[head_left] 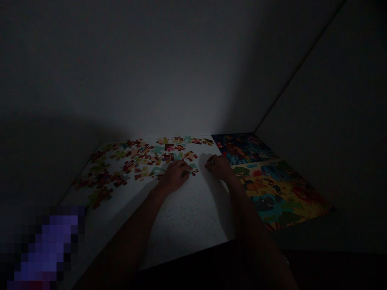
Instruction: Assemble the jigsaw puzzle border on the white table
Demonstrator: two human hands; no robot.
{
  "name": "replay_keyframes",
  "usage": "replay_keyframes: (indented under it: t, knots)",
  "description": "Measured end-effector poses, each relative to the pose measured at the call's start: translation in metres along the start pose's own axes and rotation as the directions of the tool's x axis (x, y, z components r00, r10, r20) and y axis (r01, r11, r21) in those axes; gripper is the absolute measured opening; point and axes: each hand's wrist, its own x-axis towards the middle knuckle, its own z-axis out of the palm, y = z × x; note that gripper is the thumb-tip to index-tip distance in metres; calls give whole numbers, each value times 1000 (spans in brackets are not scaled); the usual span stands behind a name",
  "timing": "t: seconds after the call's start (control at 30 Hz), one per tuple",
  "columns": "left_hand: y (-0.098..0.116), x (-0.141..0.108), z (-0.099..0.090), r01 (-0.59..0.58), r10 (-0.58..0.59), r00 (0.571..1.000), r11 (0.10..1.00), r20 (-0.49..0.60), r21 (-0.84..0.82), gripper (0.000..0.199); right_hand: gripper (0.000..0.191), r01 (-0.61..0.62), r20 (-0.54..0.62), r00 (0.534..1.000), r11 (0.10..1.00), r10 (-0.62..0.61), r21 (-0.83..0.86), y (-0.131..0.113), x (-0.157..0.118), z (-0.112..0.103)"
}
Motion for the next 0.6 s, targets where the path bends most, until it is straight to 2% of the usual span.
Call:
replay_keyframes:
  t: [0.17, 0.33, 0.6]
  knots:
    - [-2, 0, 1, -12, 11, 1000, 1000, 15, 17, 25, 40, -20, -27, 999, 999, 20, -24, -4, -34, 4]
    - [-2, 1, 1, -31, 31, 1000, 999, 5, 13, 24, 55, -60, -13, 998, 998, 60, -29, -8, -65, 8]
    - [0, 0, 0, -24, 24, 1000, 1000, 7, -7, 26, 59, -137, 54, 989, 990, 136, 23, -30, -96, 5]
